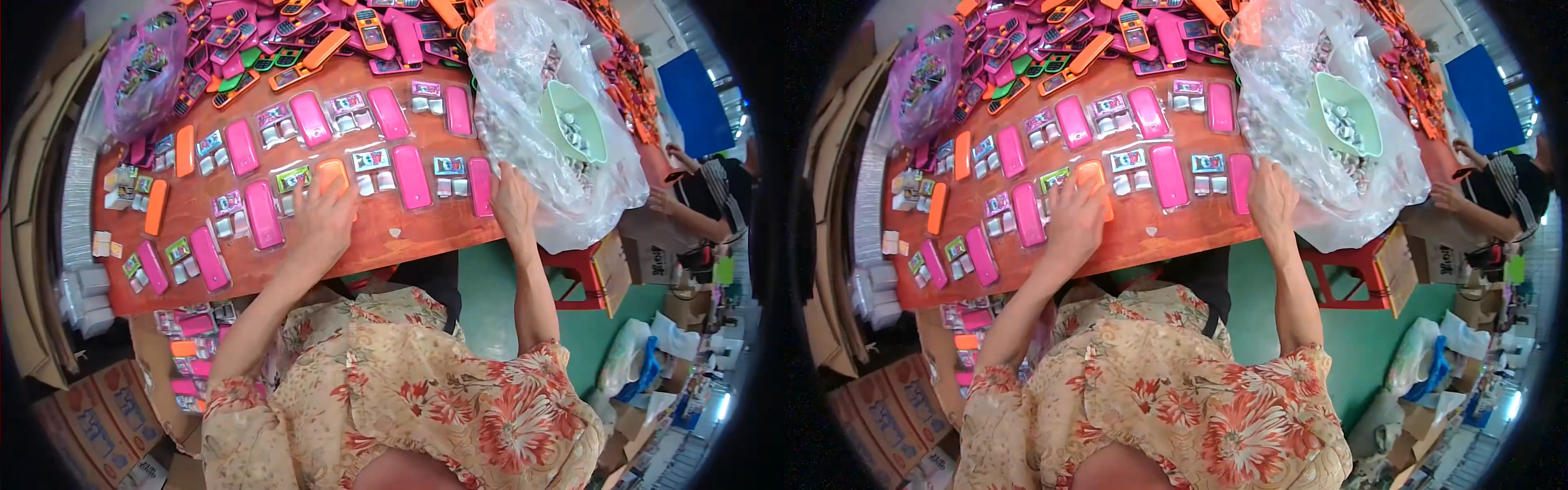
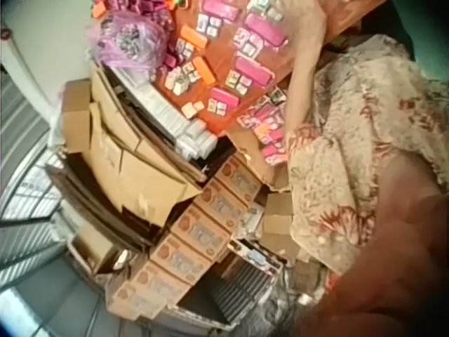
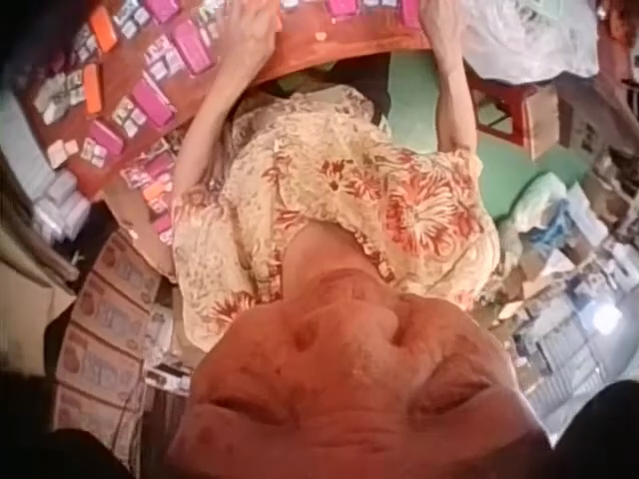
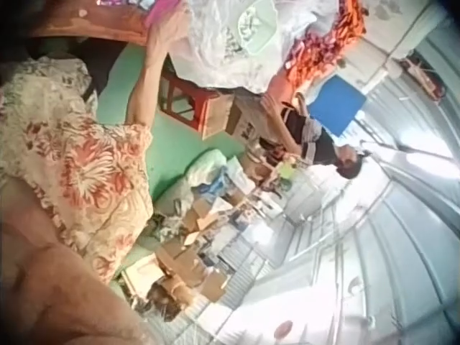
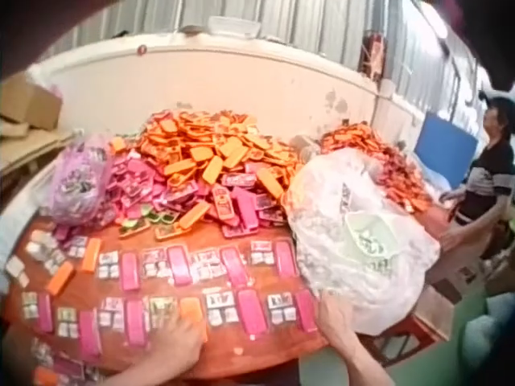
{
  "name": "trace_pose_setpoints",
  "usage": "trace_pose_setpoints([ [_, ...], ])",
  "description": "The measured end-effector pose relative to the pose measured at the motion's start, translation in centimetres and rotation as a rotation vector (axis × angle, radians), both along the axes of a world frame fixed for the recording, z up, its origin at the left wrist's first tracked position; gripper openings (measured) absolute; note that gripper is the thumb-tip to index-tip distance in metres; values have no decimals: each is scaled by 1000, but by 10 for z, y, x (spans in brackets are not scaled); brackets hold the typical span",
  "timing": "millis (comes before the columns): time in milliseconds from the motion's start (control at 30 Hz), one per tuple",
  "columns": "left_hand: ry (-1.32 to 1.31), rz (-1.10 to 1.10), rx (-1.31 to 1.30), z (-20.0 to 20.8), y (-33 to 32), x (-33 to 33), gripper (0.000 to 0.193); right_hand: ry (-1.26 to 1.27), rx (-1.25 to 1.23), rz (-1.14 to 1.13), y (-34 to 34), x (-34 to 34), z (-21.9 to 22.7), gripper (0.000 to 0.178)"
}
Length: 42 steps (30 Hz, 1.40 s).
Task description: Packaging toy mobile phones into plastic trays and cardboard boxes in a factory setting.
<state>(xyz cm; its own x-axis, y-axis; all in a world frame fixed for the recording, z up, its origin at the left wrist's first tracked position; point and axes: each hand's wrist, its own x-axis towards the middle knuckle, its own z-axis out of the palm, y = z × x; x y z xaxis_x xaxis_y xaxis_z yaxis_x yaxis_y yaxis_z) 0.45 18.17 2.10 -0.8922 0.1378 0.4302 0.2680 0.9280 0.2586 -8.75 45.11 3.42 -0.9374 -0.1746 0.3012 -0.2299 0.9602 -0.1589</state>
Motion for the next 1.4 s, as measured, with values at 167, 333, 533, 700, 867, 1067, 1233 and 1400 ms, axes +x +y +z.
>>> trace_pose_setpoints([
  [167, -44, -35, -54, -12, 27, -26, 29, -185, -133, -124, 14, -3, -15, 23],
  [333, -100, -8, -53, -9, 23, -21, 24, -191, -474, -115, 12, 6, -20, 29],
  [533, -117, 26, -57, -12, 27, -11, 19, -326, -915, -66, 23, 11, -50, 18],
  [700, -137, 25, -37, -3, 25, -10, 18, -358, -988, -32, 23, 12, -37, 11],
  [867, -98, 28, 213, 0, 23, -23, 24, -353, -1185, -63, 48, 20, -20, 6],
  [1067, -146, 211, 244, 18, 17, -40, 34, -509, -1395, -101, 38, 24, -1, 8],
  [1233, -213, 246, 109, 6, 16, -39, 44, -457, -1053, 49, -27, 10, -24, 12],
  [1400, -201, 179, -82, -5, 15, -33, 47, -136, -778, 97, -80, 22, -31, 19],
])
